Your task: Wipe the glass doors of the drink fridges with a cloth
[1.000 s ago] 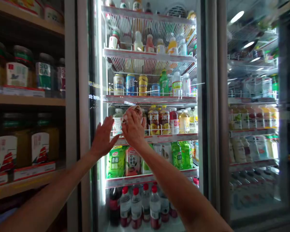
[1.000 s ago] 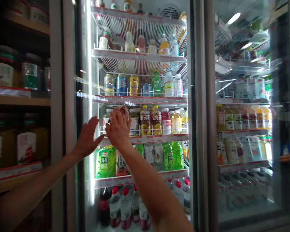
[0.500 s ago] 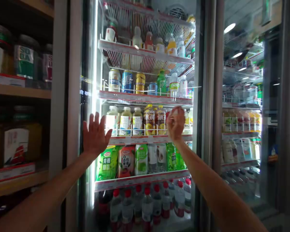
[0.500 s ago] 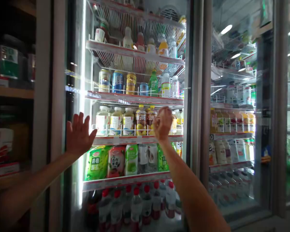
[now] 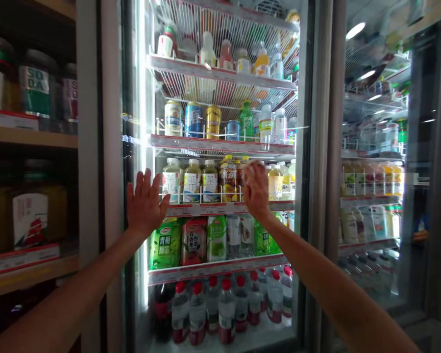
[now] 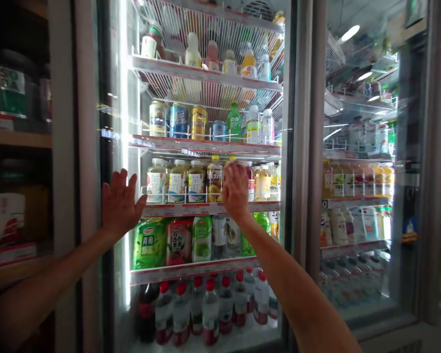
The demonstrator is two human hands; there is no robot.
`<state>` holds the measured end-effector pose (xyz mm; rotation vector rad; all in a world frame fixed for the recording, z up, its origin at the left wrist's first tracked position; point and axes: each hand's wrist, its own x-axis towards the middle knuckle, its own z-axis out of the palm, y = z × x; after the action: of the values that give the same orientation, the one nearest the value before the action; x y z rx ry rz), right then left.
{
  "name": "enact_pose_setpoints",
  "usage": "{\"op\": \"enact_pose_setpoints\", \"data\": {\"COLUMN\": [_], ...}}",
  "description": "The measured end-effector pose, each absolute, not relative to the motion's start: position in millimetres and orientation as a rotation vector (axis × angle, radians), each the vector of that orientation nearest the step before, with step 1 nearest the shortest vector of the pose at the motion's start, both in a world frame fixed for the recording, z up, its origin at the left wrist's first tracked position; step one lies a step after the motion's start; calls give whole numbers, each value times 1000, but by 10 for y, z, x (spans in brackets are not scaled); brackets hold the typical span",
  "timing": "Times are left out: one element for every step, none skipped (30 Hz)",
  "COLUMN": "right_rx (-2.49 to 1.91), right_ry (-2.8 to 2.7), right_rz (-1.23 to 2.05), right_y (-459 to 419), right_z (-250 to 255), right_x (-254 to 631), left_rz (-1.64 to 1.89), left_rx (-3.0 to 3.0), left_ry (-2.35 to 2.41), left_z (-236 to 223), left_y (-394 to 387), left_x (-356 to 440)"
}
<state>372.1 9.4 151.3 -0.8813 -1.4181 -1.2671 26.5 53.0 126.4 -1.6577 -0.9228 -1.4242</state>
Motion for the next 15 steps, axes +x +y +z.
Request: {"op": "enact_pose_setpoints", "data": {"right_rx": [-845, -837, -856, -894, -936, -958, -964, -958, -941, -922, -893, -860, -846, -861, -905], "right_ry": [-1588, -1640, -1608, -1472, -1271, -1081, -964, -951, -1038, -1220, -1455, -1681, -1819, -1830, -1712], "right_rz": [-1294, -1301, -1290, -1254, -1195, -1134, -1090, -1078, -1099, -1144, -1211, -1277, -1323, -1341, -1323], "right_y": [72, 45, 19, 2, -3, 6, 26, 51, 75, 91, 97, 93, 82, 69, 59], "right_z": [1472, 1459, 1477, 1522, 1581, 1640, 1685, 1705, 1698, 1670, 1633, 1600, 1586, 1599, 1639], "right_x": [3657, 3661, 3721, 3813, 3904, 3962, 3967, 3912, 3810, 3685, 3569, 3490, 3467, 3501, 3581], "left_rz": [-1423, -1421, -1418, -1413, -1408, -1403, -1400, -1400, -1398, -1397, -1397, -1398, -1399, -1399, -1401], "left_rx": [-1657, -1654, -1648, -1641, -1633, -1626, -1621, -1617, -1618, -1622, -1627, -1633, -1642, -1651, -1661], "left_ry": [-923, -924, -926, -928, -930, -933, -934, -932, -929, -927, -924, -921, -919, -919, -921], "left_z": [1263, 1261, 1258, 1255, 1252, 1250, 1247, 1245, 1244, 1242, 1240, 1239, 1237, 1236, 1235], "left_y": [534, 539, 544, 548, 553, 557, 562, 566, 570, 575, 579, 583, 587, 589, 589], "left_x": [261, 260, 260, 262, 265, 268, 269, 268, 264, 258, 250, 241, 233, 227, 223]}}
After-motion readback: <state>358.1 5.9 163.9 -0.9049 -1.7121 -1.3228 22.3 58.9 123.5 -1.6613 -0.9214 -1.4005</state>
